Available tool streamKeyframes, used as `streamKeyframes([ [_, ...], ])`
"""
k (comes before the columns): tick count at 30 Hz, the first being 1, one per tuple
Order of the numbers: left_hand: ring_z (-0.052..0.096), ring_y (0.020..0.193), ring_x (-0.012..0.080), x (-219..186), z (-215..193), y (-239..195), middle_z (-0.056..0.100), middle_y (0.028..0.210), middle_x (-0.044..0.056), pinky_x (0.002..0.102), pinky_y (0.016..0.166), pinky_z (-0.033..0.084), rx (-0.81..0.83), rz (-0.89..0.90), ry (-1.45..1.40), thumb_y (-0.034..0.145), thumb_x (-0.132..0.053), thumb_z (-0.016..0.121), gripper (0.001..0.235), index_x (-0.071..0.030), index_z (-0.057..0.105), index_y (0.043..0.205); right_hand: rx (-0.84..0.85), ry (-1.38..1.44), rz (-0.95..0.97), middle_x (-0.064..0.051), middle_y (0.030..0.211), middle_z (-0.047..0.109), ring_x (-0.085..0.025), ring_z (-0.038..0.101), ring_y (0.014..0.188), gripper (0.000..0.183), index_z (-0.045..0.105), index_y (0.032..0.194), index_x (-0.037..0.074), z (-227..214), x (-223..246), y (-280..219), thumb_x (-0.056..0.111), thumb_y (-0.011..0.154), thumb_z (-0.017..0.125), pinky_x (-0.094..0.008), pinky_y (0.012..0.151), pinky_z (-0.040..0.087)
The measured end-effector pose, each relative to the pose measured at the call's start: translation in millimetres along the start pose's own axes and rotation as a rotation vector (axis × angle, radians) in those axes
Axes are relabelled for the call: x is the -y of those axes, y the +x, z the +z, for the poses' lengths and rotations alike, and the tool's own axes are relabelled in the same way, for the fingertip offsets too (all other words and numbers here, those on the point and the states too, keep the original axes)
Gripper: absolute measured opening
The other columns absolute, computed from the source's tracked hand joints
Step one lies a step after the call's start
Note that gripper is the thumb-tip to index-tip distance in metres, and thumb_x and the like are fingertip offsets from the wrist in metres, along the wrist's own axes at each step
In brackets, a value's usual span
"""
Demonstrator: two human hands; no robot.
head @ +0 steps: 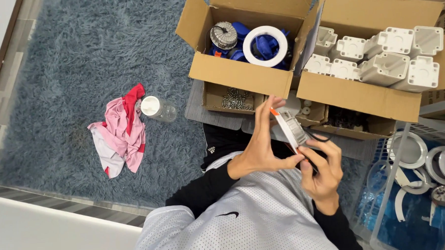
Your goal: Assembling and inspecting recessed light fixtures using a screwdriver
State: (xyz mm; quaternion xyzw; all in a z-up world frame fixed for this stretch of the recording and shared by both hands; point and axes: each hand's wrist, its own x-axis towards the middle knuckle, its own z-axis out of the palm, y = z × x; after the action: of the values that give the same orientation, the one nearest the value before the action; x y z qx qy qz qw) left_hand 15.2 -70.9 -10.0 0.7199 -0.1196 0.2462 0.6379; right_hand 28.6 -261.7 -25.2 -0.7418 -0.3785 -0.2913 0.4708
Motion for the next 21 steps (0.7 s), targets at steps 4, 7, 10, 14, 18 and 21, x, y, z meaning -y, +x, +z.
streamKeyframes([
  [4,0.037,0.152,0.0522,16.1,6.8,-3.3,0.027,0.159,0.031,0.078,0.118,0.044,-0.019,0.026,-0.061,0.077,-0.053,0.082,0.139,0.005,-0.001,0.173,0.076,0.012,0.016,-0.028,0.155,0.050,-0.040,0.050,0.149,0.058,0.050,0.152,-0.008,14.6,15.5,5.8,0.039,0.120,0.040,-0.053,0.125,0.040],
  [7,0.036,0.151,0.0521,28.5,18.5,-8.5,0.027,0.158,0.031,0.081,0.117,0.042,-0.005,0.079,-0.112,0.079,-0.054,0.073,0.131,0.003,0.001,0.174,0.120,0.012,0.090,-0.035,0.177,0.025,-0.046,0.034,0.161,0.088,0.027,0.168,-0.013,21.8,3.2,2.5,0.057,0.116,0.035,-0.049,0.126,0.036],
  [10,0.035,0.153,0.0524,37.9,28.1,-18.5,0.026,0.163,0.031,0.074,0.122,0.040,0.089,0.146,-0.083,0.083,-0.056,0.062,0.123,0.005,0.007,0.175,0.112,0.128,0.147,-0.035,0.174,0.031,-0.048,0.037,0.158,0.098,0.026,0.169,-0.012,23.0,-0.9,8.5,0.067,0.112,0.032,-0.054,0.124,0.038],
  [14,0.036,0.157,0.0521,31.1,35.5,-24.1,0.029,0.166,0.030,0.063,0.126,0.040,0.110,0.273,0.082,0.086,-0.066,0.052,0.119,0.000,0.012,0.176,0.062,0.134,0.242,-0.029,0.148,0.054,-0.046,0.060,0.133,0.089,0.049,0.152,-0.012,20.3,-4.8,9.5,0.066,0.112,0.031,-0.056,0.111,0.047],
  [18,0.048,0.149,0.0505,33.2,34.7,-24.2,0.037,0.163,0.031,0.057,0.117,0.049,0.091,0.320,0.187,0.094,-0.077,0.039,0.114,0.003,0.025,0.174,0.003,0.042,0.318,-0.017,0.118,0.061,-0.036,0.063,0.100,0.073,0.065,0.133,-0.003,25.8,-0.8,2.7,0.057,0.112,0.030,-0.048,0.094,0.049],
  [21,0.055,0.141,0.0508,38.2,33.1,-26.8,0.042,0.158,0.033,0.058,0.110,0.055,0.102,0.253,0.194,0.092,-0.074,0.037,0.112,0.004,0.028,0.172,-0.017,-0.014,0.304,-0.015,0.114,0.062,-0.034,0.063,0.094,0.068,0.068,0.132,-0.002,29.4,-10.1,-2.7,0.051,0.111,0.029,-0.045,0.089,0.051],
])
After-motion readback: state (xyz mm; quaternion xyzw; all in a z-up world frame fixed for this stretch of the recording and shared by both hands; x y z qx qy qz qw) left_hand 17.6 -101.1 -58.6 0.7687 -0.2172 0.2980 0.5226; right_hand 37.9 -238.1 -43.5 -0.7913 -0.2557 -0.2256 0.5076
